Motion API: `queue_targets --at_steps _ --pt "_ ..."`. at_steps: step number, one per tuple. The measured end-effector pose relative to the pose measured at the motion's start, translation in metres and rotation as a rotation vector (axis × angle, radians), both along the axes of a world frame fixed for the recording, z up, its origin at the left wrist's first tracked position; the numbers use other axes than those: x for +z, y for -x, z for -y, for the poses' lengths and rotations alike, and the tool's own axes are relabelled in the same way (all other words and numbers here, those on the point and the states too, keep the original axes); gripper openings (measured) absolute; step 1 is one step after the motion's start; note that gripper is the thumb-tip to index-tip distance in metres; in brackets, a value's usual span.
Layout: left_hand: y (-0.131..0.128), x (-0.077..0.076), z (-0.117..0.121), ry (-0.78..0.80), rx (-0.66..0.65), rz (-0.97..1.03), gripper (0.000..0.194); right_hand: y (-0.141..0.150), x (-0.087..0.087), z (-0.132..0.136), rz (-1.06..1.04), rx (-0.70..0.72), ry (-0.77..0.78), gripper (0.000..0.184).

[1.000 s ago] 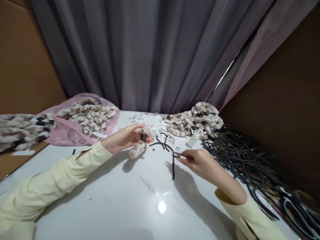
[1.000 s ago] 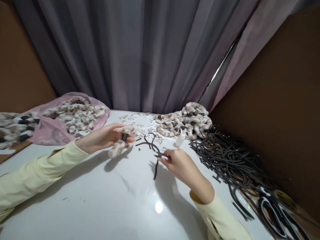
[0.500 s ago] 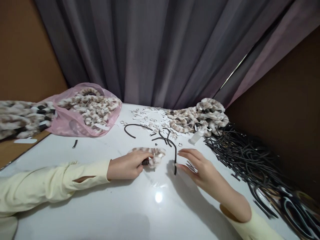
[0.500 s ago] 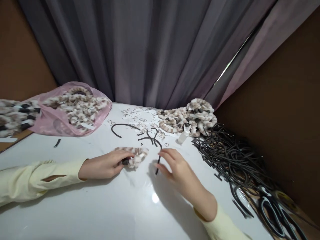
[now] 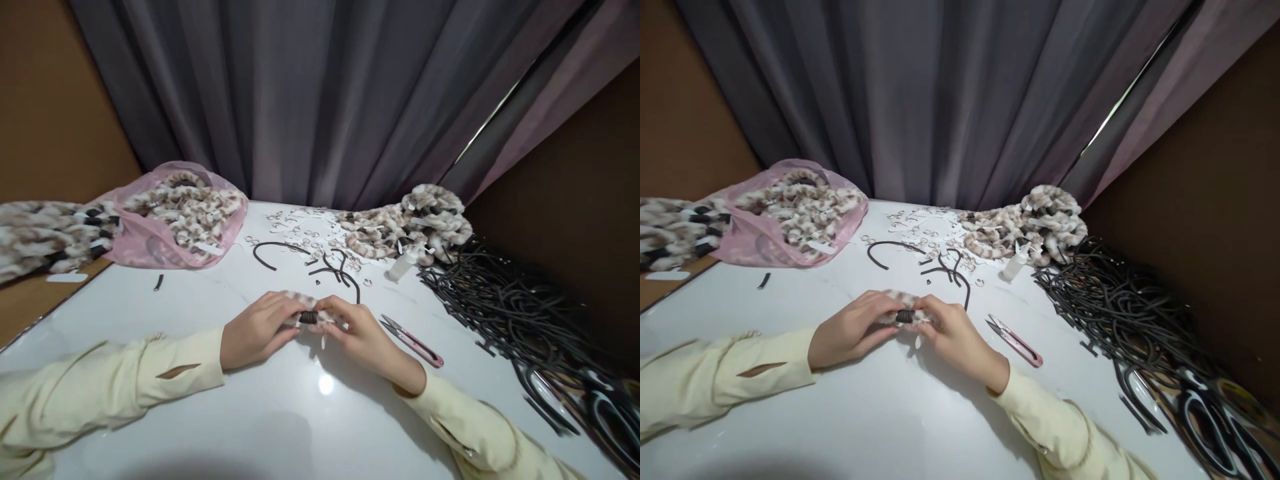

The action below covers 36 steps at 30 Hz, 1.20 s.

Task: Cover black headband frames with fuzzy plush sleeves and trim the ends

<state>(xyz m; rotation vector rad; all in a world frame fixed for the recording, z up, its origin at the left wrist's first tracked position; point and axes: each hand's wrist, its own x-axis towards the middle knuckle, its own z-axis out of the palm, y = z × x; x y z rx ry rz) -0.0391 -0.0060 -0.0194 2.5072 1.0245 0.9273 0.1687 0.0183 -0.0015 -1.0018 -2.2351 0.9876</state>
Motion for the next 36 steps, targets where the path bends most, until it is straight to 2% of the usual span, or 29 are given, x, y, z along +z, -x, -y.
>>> queue_targets --at_steps 2,6,8,12,16,21,23,28,30,32,33,36 --pt "0.004 -0.006 0.0 -0.06 0.021 0.028 0.024 0.001 0.001 0.0 -0.083 -0.004 0.144 0.017" --pt "0.01 -0.011 -0.003 -0.04 -0.007 0.022 0.022 0.005 -0.002 0.002 -0.272 0.041 0.41 0.022" --pt "0.012 -0.012 -0.004 -0.071 -0.049 0.01 0.023 0.007 -0.003 0.004 -0.335 0.046 0.48 0.022" --pt "0.009 -0.013 -0.003 -0.288 -0.121 0.12 0.026 0.01 -0.006 0.007 -0.402 0.041 0.545 0.022" --pt "0.003 -0.013 -0.001 -0.293 -0.114 0.207 0.029 0.013 -0.008 0.01 -0.421 0.002 0.514 0.018" --pt "0.002 -0.014 0.0 -0.199 -0.086 0.227 0.022 0.015 -0.008 0.019 -0.277 -0.108 0.352 0.011" --pt "0.002 -0.015 0.001 -0.141 -0.072 0.251 0.019 0.015 -0.008 0.023 -0.218 -0.119 0.212 0.009" --pt "0.003 -0.014 0.002 -0.093 -0.12 0.318 0.022 0.012 -0.011 0.027 -0.132 -0.049 -0.283 0.017" --pt "0.004 -0.012 0.001 -0.08 -0.115 0.28 0.021 0.009 -0.013 0.025 -0.123 0.014 -0.375 0.021" --pt "0.006 -0.01 -0.002 -0.021 -0.045 0.224 0.021 0.008 -0.013 0.024 -0.143 0.029 -0.338 0.021" --pt "0.006 -0.009 -0.004 0.032 0.009 0.202 0.024 0.007 -0.013 0.023 -0.169 0.0 -0.272 0.018" --pt "0.008 -0.006 -0.016 0.255 0.194 0.165 0.043 0.008 -0.008 0.019 -0.363 -0.159 0.077 0.017"
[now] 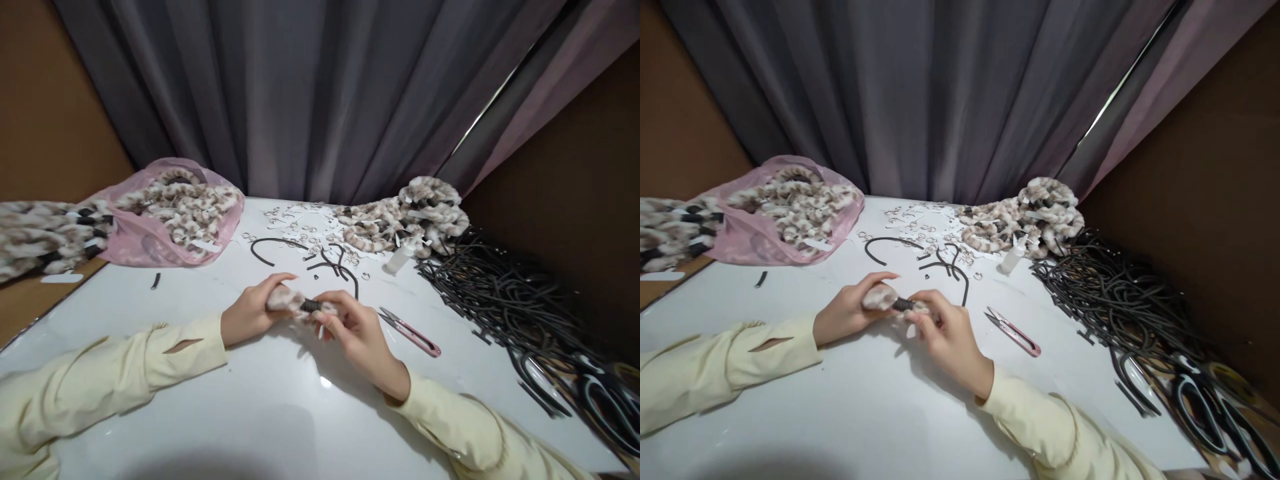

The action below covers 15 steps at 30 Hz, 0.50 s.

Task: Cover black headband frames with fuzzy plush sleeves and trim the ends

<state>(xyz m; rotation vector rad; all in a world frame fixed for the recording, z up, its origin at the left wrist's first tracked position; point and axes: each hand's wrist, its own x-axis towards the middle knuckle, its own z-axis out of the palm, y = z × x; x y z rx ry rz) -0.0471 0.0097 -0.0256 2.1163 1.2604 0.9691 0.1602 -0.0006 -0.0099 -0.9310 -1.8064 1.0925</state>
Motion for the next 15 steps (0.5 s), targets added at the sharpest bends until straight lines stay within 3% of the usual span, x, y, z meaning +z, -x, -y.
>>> queue_targets --at_steps 4,8,11,13,15 --pt "0.002 0.003 -0.017 0.325 0.029 0.123 0.038 0.001 0.004 -0.015 -0.445 -0.046 0.469 0.031" --pt "0.007 0.002 -0.027 0.5 0.123 0.397 0.038 0.0 -0.001 -0.031 -0.686 -0.044 0.739 0.033" --pt "0.011 -0.001 -0.029 0.257 0.272 0.4 0.031 -0.002 -0.006 -0.036 -0.68 0.032 0.805 0.029" --pt "0.01 -0.002 -0.024 -0.075 0.346 0.188 0.025 -0.002 -0.007 -0.035 -0.611 0.132 0.814 0.024" --pt "0.007 -0.003 -0.016 -0.412 0.261 -0.07 0.022 -0.002 -0.007 -0.032 -0.564 0.217 0.833 0.024"
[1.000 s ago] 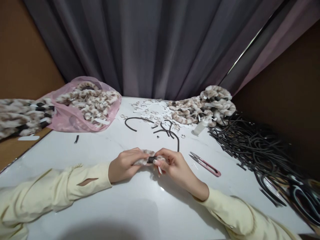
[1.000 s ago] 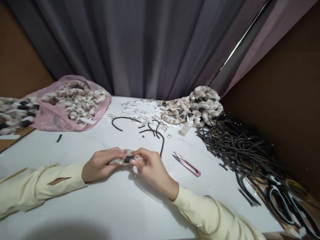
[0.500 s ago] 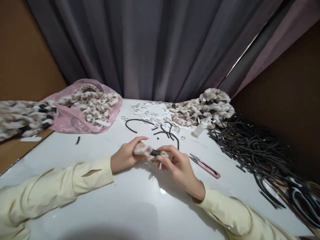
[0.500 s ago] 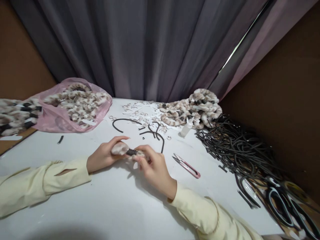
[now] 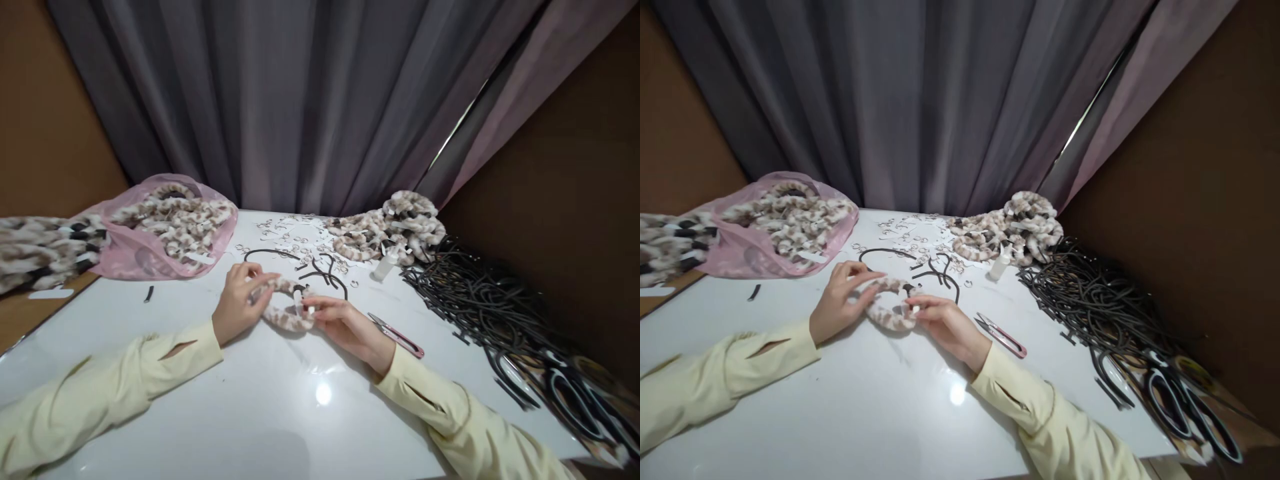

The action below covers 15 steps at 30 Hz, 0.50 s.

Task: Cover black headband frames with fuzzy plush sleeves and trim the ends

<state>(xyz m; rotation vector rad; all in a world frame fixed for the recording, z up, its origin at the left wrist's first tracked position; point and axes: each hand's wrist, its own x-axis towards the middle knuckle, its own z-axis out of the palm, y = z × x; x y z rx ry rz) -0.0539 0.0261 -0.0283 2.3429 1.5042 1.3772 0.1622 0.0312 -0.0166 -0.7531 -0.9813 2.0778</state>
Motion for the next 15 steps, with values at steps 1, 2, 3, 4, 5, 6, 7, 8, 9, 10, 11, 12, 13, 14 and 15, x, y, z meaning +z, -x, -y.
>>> queue_targets --at_steps 1,2,3,4,5,6,7,8,9,10,11,12,13,14,15 --pt "-0.003 0.0 0.005 -0.109 -0.096 -0.147 0.021 0.0 0.001 0.002 -0.007 0.035 0.014 0.029" --pt "-0.006 0.0 0.009 -0.177 -0.23 -0.283 0.019 0.001 0.002 0.003 -0.021 0.061 0.033 0.035" --pt "-0.009 0.0 0.012 -0.199 -0.374 -0.409 0.018 0.002 0.003 0.005 -0.038 0.083 0.055 0.043" --pt "-0.012 -0.001 0.015 -0.189 -0.471 -0.499 0.018 0.002 0.004 0.006 -0.053 0.108 0.077 0.049" --pt "-0.014 -0.001 0.016 -0.158 -0.511 -0.545 0.019 0.003 0.005 0.008 -0.064 0.137 0.097 0.055" --pt "-0.016 -0.001 0.016 -0.1 -0.506 -0.549 0.02 0.003 0.006 0.009 -0.072 0.167 0.11 0.059" --pt "-0.016 -0.001 0.016 -0.029 -0.478 -0.527 0.021 0.003 0.007 0.01 -0.078 0.191 0.114 0.061" --pt "-0.016 -0.001 0.014 0.045 -0.445 -0.498 0.022 0.004 0.007 0.011 -0.083 0.21 0.112 0.062" --pt "-0.015 -0.001 0.012 0.114 -0.419 -0.473 0.023 0.004 0.006 0.011 -0.087 0.218 0.106 0.063" --pt "-0.014 -0.001 0.01 0.166 -0.402 -0.462 0.024 0.004 0.006 0.011 -0.085 0.214 0.096 0.063" --pt "-0.012 -0.001 0.009 0.198 -0.393 -0.462 0.024 0.003 0.005 0.01 -0.076 0.196 0.085 0.062" --pt "-0.011 -0.001 0.008 0.211 -0.389 -0.47 0.024 0.003 0.003 0.008 -0.061 0.176 0.077 0.061" --pt "-0.01 0.0 0.007 0.21 -0.387 -0.479 0.022 0.001 0.002 0.005 -0.038 0.16 0.074 0.059" --pt "-0.009 -0.001 0.007 0.206 -0.385 -0.49 0.021 0.0 0.001 0.003 -0.008 0.152 0.075 0.056" --pt "-0.009 -0.001 0.007 0.201 -0.382 -0.501 0.02 -0.002 0.0 0.0 0.026 0.148 0.077 0.053"
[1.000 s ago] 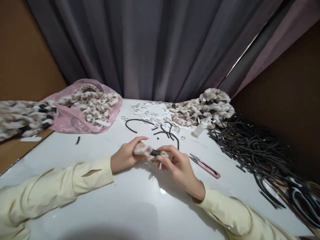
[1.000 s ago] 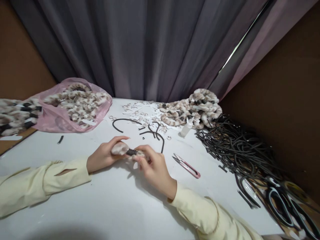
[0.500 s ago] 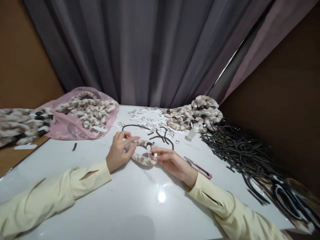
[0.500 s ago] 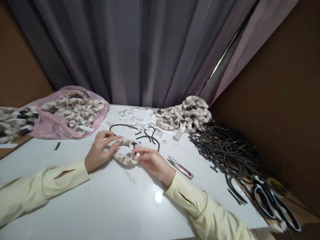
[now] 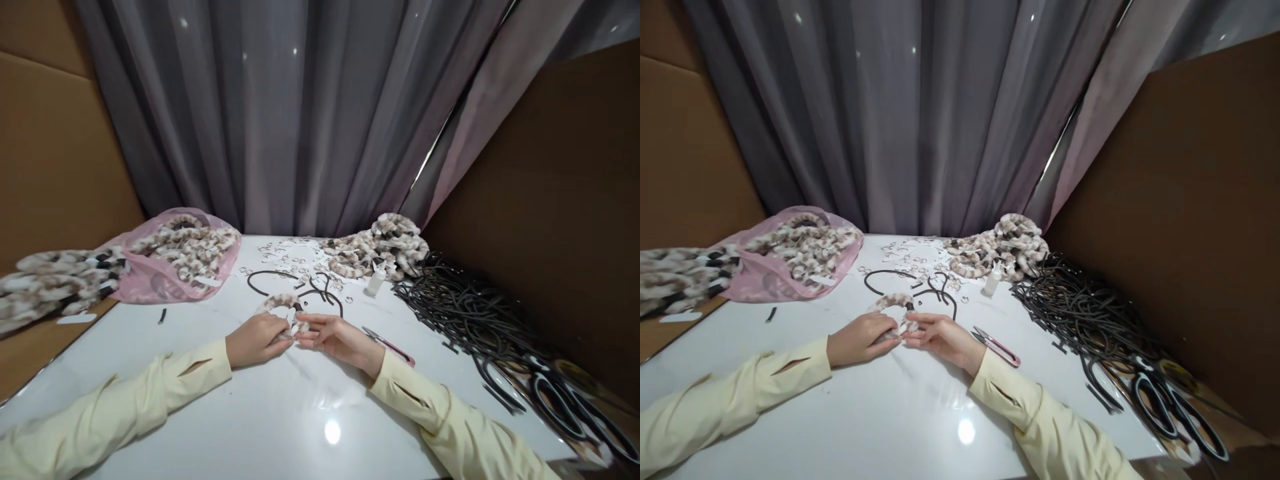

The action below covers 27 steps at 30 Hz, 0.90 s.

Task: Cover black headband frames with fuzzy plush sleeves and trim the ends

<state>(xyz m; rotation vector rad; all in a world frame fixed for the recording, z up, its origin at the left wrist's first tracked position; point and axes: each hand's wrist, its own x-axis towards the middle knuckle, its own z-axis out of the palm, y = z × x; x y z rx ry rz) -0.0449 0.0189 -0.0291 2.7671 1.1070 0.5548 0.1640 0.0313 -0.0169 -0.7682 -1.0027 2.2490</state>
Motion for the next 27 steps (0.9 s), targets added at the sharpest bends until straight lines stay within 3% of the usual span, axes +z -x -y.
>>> queue_targets --at_steps 8,14,21,27 --pt "0.001 -0.004 -0.002 -0.033 -0.009 -0.038 0.004 -0.004 0.002 -0.003 0.231 -0.106 -0.199 0.032" --pt "0.002 -0.003 -0.001 -0.078 -0.108 -0.049 0.019 -0.003 -0.001 -0.001 0.38 -0.26 -0.369 0.027" --pt "0.001 -0.004 0.0 -0.064 -0.097 -0.018 0.018 -0.015 -0.004 -0.014 0.669 -0.583 -0.696 0.028" --pt "0.002 -0.007 -0.001 -0.064 -0.081 -0.022 0.017 -0.031 -0.001 -0.031 1.026 -0.573 -1.083 0.029"
